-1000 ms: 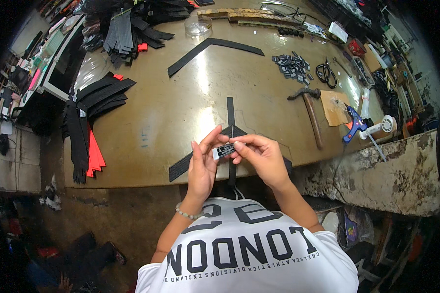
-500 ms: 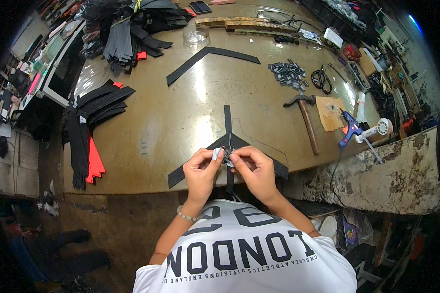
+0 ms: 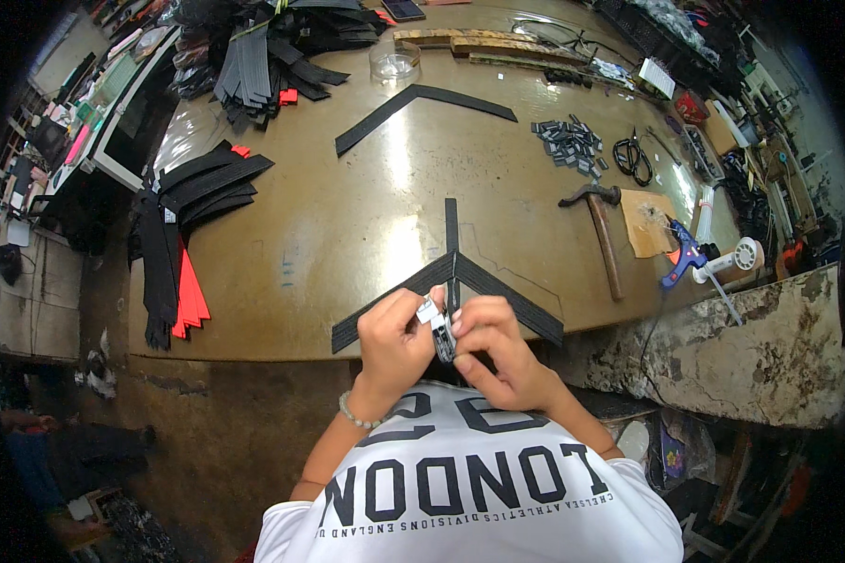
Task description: The person assembles black rubber shoe parts by applying hot glue to strips and attaching small rectangular pieces. They use a hammer to press the pieces into place, then gather and bundle the finished parts with a rubber band.
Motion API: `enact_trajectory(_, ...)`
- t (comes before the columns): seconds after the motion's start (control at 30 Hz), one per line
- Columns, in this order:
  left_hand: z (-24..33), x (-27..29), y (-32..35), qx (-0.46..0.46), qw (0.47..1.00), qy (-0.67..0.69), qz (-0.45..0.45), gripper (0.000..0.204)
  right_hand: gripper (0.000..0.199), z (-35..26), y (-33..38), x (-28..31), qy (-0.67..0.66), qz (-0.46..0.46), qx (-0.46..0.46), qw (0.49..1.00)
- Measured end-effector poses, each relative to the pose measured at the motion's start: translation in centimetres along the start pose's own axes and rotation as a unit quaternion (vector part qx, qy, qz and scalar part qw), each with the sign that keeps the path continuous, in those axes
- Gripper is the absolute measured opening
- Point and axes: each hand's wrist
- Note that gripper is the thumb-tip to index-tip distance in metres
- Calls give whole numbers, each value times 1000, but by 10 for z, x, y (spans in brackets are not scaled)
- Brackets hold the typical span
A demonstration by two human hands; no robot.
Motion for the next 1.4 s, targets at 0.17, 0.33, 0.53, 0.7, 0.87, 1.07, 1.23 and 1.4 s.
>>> enact_trajectory(0.17, -5, 3, -12, 23, 999, -9, 24, 38, 8, -12, 2, 7, -46, -18, 77, 996)
enact_trajectory(0.33, -29, 42, -33, 253, 932, 208, 156, 27, 6, -20, 8, 21, -247, -15, -27, 968)
enact_trajectory(0.53, -29, 19, -4, 337, 622, 692, -140, 6, 12, 4, -1, 26, -400, 65, -268, 874)
enact_trajectory(0.7, -26, 0, 7, 265, 666, 654, -243, 22, 13, 8, -4, 24, -338, 46, -323, 883)
enact_trajectory(0.87, -21, -3, 11, 262, 816, 464, -222, 18, 14, 14, -2, 24, -296, 43, -380, 875)
enact_trajectory(1.07, -13, -3, 10, 235, 871, 411, -134, 13, 16, 13, 2, 16, -381, 90, -366, 844)
enact_trajectory(1.23, -13, -1, 9, 212, 898, 362, -131, 12, 17, 10, 3, 14, -316, 82, -350, 878)
enact_trajectory(1.4, -11, 4, 9, 194, 915, 329, -130, 15, 17, 10, 2, 15, -279, 75, -371, 882)
Point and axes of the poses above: each hand's wrist, its own y-axis away from the middle knuckle, its own x-axis out of the back of the hand, z = x × y, and after that the axes turned 3 degrees about -z, right-handed
